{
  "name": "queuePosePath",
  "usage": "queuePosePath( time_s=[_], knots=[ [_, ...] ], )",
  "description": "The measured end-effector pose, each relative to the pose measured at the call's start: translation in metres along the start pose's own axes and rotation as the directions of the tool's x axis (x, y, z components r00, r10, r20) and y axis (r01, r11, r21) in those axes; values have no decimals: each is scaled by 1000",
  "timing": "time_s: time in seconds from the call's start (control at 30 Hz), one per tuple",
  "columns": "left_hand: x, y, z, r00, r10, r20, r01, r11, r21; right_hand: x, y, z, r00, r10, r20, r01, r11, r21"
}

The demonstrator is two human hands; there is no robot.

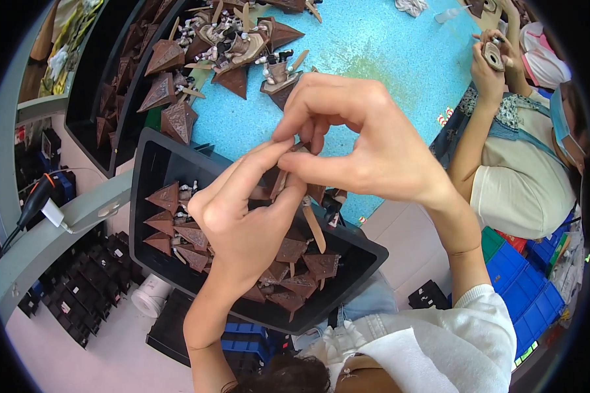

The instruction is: The person assembles small plastic figurine parts by hand, sorting them into a black tray and applying adhesive from a bottle at a workbench.

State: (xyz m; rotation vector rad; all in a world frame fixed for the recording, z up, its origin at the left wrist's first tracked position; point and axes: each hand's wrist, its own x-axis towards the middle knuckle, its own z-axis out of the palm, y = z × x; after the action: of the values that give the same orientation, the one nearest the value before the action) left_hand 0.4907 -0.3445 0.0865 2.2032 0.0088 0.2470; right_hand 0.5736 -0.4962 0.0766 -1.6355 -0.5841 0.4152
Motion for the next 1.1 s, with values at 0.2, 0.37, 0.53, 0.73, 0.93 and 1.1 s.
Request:
queuePosePath(
  time_s=[0.2,0.37,0.53,0.73,0.93,1.1],
  knots=[
    [-10,-2,6,998,70,7,-71,994,86,-10,7,-3,995,93,35,-95,993,74],
    [-10,1,5,996,76,53,-79,995,61,-18,10,-3,994,101,36,-106,979,176],
    [-14,-4,9,996,76,39,-78,994,77,-18,17,-1,991,132,30,-135,980,146],
    [-16,-3,7,996,45,72,-51,995,80,-23,16,2,986,162,31,-165,971,175],
    [-14,-2,6,988,-137,67,141,988,-58,-23,16,-1,978,210,8,-202,925,322],
    [-16,0,2,968,-216,127,228,969,-92,-26,20,7,986,135,101,-152,971,182]
  ],
)
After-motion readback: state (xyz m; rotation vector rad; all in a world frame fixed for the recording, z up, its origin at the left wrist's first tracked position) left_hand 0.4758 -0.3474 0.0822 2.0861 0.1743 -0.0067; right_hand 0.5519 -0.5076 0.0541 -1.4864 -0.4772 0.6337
